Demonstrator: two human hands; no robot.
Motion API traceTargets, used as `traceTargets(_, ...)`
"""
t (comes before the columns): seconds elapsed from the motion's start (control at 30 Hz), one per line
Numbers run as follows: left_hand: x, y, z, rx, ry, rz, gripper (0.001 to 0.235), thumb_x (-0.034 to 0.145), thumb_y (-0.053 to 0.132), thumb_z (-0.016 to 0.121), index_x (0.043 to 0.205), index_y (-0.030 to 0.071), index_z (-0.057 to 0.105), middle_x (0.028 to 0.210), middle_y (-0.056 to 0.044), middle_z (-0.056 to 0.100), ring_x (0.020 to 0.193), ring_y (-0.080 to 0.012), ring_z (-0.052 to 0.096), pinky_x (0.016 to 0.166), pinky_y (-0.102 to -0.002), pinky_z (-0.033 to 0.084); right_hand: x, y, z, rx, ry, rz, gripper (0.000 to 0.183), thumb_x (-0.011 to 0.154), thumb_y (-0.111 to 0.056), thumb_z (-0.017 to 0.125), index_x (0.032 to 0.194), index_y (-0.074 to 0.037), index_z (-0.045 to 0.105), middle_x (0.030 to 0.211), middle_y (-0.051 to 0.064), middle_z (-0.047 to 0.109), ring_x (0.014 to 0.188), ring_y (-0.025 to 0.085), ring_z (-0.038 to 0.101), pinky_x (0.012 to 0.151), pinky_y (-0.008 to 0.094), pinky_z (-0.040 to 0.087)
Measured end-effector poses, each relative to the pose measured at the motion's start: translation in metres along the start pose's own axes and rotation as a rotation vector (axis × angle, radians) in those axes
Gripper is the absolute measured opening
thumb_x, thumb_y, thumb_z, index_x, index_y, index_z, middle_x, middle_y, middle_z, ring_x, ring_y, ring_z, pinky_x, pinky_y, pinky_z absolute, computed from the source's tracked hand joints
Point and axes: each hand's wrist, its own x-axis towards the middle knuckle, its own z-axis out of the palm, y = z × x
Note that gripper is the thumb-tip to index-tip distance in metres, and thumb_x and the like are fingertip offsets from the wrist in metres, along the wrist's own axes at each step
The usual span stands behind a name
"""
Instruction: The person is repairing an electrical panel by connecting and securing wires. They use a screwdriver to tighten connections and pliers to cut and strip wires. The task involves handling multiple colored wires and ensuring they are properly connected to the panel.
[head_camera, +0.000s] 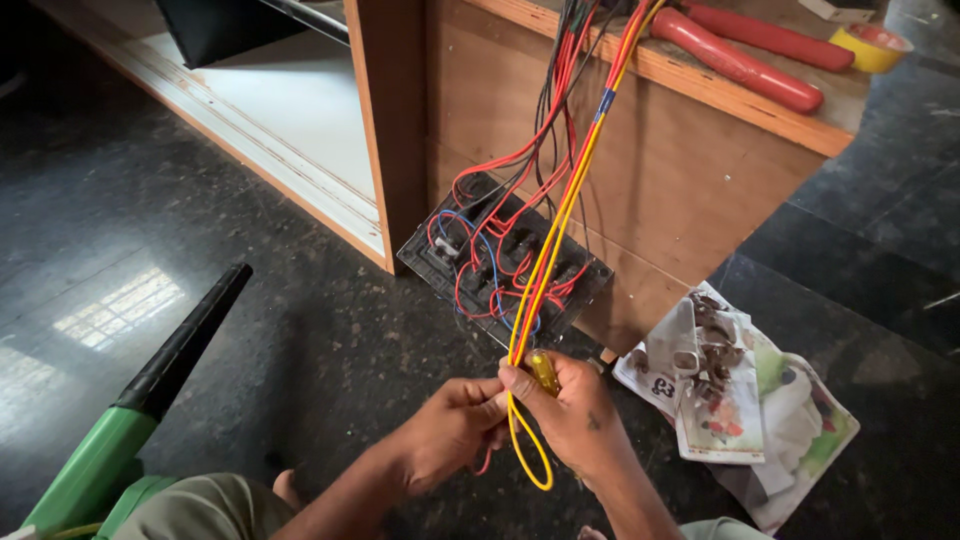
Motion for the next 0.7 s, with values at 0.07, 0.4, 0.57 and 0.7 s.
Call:
traceTargets(0.07, -0.001, -0.003, 0.003, -0.143, -0.038, 0.031, 0.027, 0.105, 0.025, 0.053, 0.099, 0.004, 0.068, 0.077, 0.001, 0.060, 0.065, -0.0089, 0.053, 0.061, -0.025, 0.045, -0.003, 0.003, -0.001, -0.058, 0.017, -0.002, 0.026, 0.096, -0.021, 0.072, 0.088, 0.003, 0.071, 0.070, 0.002, 0.071, 0.059, 0.007, 0.063, 0.055, 0.024, 0.051)
traceTargets(0.4, -0.004, -0.016, -0.014, -0.287, -0.136, 0.000, 0.023, 0.104, 0.023, 0.061, 0.105, 0.002, 0.070, 0.082, -0.001, 0.065, 0.071, -0.0108, 0.058, 0.064, -0.026, 0.046, -0.017, 0.016, 0.003, -0.102, 0.057, -0.006, 0.021, 0.089, -0.020, 0.076, 0.089, 0.001, 0.077, 0.067, -0.004, 0.067, 0.059, 0.002, 0.054, 0.051, 0.024, 0.044)
traceTargets(0.57, 0.004, -0.026, -0.015, -0.240, 0.010, -0.058, 0.024, 0.098, 0.020, 0.065, 0.110, 0.003, 0.076, 0.088, -0.001, 0.072, 0.073, -0.0084, 0.062, 0.071, -0.025, 0.054, -0.020, 0.020, 0.002, -0.360, 0.150, 0.034, 0.028, 0.087, -0.024, 0.080, 0.076, 0.001, 0.075, 0.058, -0.001, 0.062, 0.054, 0.004, 0.049, 0.048, 0.027, 0.041)
traceTargets(0.7, 0.003, -0.027, -0.018, -0.104, 0.035, 0.020, 0.022, 0.100, 0.018, 0.067, 0.110, 0.001, 0.078, 0.092, -0.004, 0.076, 0.071, -0.0087, 0.061, 0.069, -0.027, 0.055, -0.019, 0.024, 0.005, -0.292, 0.131, 0.087, 0.025, 0.086, -0.024, 0.077, 0.079, 0.000, 0.075, 0.064, 0.001, 0.073, 0.056, 0.004, 0.059, 0.051, 0.025, 0.047)
